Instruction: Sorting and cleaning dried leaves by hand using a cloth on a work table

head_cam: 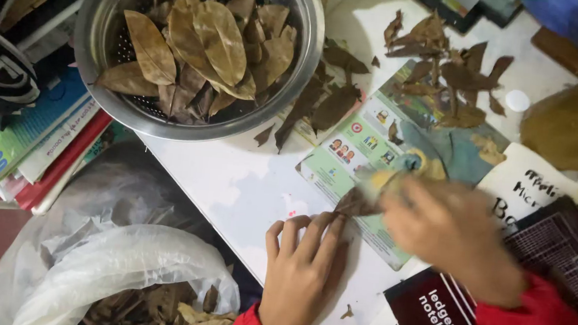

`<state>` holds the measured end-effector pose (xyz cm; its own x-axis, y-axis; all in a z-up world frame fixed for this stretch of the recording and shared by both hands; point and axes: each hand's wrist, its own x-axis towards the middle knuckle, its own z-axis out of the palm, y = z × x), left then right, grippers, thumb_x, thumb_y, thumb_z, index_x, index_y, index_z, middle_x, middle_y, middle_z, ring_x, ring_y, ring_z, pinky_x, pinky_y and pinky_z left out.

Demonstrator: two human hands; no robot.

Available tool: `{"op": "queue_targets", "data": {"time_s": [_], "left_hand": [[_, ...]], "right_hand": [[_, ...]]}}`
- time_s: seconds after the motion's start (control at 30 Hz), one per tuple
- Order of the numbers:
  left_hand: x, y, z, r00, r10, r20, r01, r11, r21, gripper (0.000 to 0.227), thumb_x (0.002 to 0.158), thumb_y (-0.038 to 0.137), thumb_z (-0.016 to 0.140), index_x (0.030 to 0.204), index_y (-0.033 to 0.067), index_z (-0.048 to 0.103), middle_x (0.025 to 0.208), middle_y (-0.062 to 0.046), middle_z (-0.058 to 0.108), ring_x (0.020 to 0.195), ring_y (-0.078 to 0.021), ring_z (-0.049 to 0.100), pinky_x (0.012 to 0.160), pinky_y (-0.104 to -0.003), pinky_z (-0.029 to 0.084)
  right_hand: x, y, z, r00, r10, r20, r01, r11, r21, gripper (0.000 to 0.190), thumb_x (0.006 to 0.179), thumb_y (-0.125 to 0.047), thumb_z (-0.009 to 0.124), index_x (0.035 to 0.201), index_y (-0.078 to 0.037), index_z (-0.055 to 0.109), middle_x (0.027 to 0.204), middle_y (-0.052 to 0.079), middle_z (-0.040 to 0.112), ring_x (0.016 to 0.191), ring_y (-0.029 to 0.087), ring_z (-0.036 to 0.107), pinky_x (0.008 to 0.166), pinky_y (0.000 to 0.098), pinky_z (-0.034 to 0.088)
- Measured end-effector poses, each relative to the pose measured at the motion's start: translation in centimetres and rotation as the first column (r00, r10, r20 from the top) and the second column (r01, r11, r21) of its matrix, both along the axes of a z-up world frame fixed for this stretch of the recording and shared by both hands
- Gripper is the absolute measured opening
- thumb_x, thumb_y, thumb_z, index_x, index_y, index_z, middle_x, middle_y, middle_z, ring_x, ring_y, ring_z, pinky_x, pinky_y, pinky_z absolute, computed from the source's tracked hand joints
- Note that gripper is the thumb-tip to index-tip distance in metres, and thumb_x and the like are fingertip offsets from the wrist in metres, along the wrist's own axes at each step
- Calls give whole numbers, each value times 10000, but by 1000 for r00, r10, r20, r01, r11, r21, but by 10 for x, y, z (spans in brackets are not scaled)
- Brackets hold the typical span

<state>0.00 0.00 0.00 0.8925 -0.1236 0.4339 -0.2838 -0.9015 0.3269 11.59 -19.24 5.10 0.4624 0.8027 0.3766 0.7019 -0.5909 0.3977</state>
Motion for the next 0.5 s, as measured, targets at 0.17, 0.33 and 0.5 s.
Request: {"op": "queue_targets", "data": {"time_s": [0.17, 0.33, 0.5], "left_hand": [[-1, -1, -4, 1000, 12, 9, -13, 1000, 29, 358, 1006, 207, 600, 1337, 69, 594, 1299, -80, 625, 1020, -318, 549, 929, -517, 409], [2, 0, -1, 999, -22, 34, 22, 1000, -7, 285, 1020, 170, 593, 1271, 36, 616, 1292, -116, 633, 990, -320, 553, 944, -517, 405], [3, 2, 4, 999, -29, 24, 30, 997, -76, 189, 970, 123, 621, 1140, 40, 618, 1268, -99, 639, 959, -334, 537, 948, -526, 385]], "right_hand": [[21, -44, -12, 996, -83, -16, 82, 994, -70, 168, 867, -87, 742, 777, -169, 626, 755, 45, 604, 553, 150, 459, 437, 327, 401], [-4, 3, -23, 931, 199, -307, -213, 977, -15, 125, 799, -175, 689, 907, -221, 734, 904, 40, 718, 653, 182, 701, 546, 345, 573], [2, 3, -35, 819, -153, -553, 107, 988, -115, 236, 932, -124, 545, 975, -152, 776, 964, 169, 778, 416, 162, 695, 284, 295, 526]]}}
